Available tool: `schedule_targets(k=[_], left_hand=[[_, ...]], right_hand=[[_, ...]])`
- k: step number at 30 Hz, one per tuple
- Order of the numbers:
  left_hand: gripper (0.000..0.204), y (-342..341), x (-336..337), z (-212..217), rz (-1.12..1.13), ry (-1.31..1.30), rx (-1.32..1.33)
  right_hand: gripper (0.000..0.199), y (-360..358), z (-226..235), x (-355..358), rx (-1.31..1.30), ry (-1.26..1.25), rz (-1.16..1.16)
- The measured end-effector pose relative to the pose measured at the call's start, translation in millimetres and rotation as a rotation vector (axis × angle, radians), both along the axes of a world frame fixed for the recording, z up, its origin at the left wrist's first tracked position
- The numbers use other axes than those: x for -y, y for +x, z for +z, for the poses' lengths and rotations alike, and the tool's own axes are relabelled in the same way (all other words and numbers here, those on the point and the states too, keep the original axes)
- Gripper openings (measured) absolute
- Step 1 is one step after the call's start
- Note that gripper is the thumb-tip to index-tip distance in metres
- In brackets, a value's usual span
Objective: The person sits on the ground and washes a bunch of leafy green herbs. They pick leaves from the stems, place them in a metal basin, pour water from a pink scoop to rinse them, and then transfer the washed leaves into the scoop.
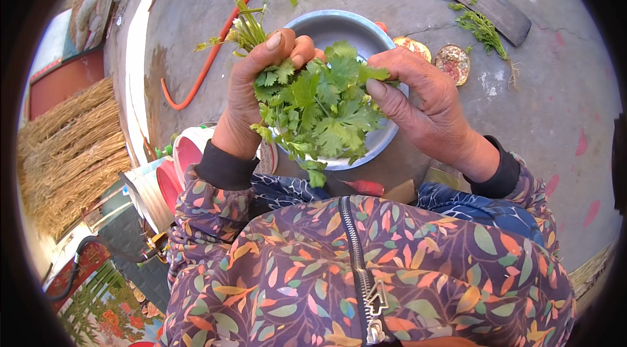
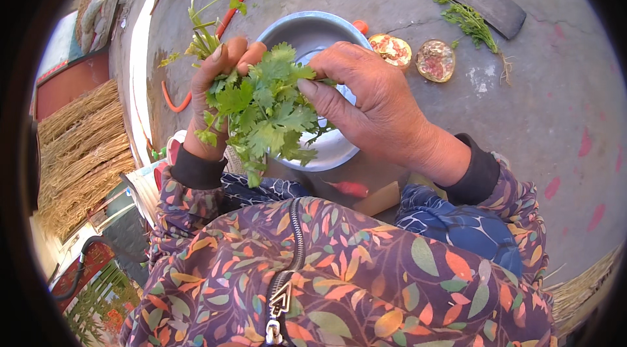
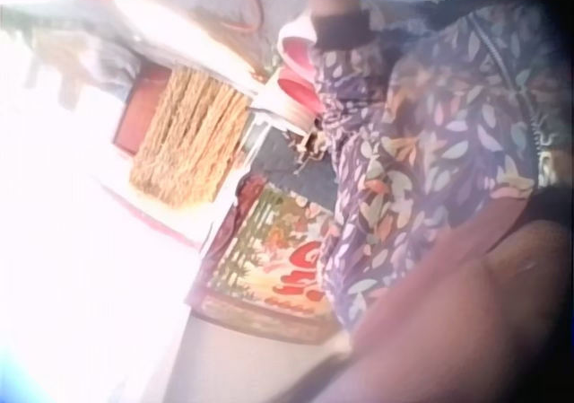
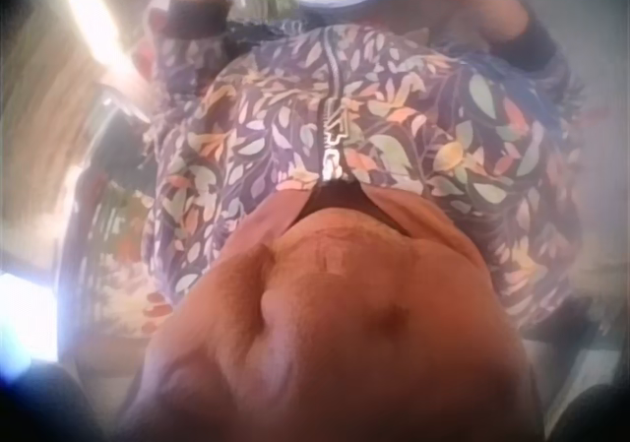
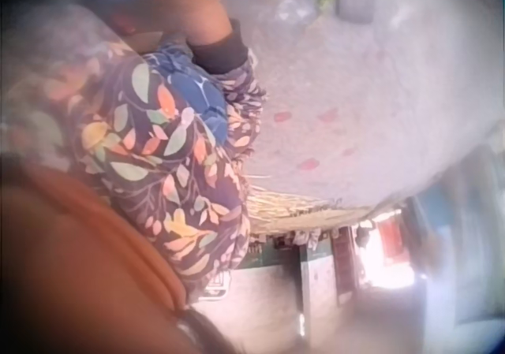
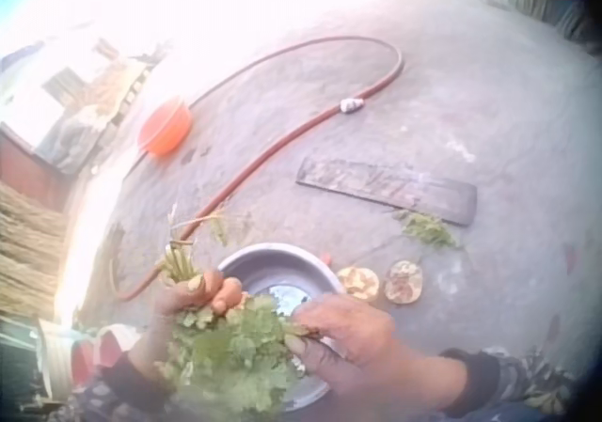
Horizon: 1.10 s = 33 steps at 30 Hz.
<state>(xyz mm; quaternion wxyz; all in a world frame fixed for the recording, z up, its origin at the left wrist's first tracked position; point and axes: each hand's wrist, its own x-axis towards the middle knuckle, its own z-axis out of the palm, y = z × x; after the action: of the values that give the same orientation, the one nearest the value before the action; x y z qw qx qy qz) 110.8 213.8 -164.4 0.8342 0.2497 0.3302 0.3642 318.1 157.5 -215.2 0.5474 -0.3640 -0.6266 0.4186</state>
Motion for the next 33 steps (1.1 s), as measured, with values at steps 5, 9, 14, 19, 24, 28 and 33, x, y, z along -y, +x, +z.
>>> schedule_targets(k=[5,9,14,19,24,28,33], left_hand=[[0.017,-13,-8,-7,-0.152,-0.017,-0.039],[0.013,-10,-3,-6,-0.143,-0.089,-0.076],[0.016,-12,-4,-2,-0.208,0.029,-0.148],[0.021,-6,-3,6,-0.262,0.149,-0.247],[0.018,-2,3,4,-0.268,0.156,-0.343],[0.015,3,0,5,-0.321,0.156,-0.301],[0.016,6,2,4,-0.271,0.132,-0.296]], right_hand=[[0.01,14,-3,-5,-0.007,-0.042,-0.053],[0.01,19,2,-5,-0.114,-0.207,-0.028],[0.016,20,7,-3,-0.378,-0.46,0.087],[0.017,26,6,-5,-0.585,-0.707,0.233],[0.017,20,8,-4,-0.915,-0.793,0.391],[0.017,20,-5,-1,-0.985,-0.858,0.479],[0.015,23,1,1,-0.919,-0.914,0.477]])
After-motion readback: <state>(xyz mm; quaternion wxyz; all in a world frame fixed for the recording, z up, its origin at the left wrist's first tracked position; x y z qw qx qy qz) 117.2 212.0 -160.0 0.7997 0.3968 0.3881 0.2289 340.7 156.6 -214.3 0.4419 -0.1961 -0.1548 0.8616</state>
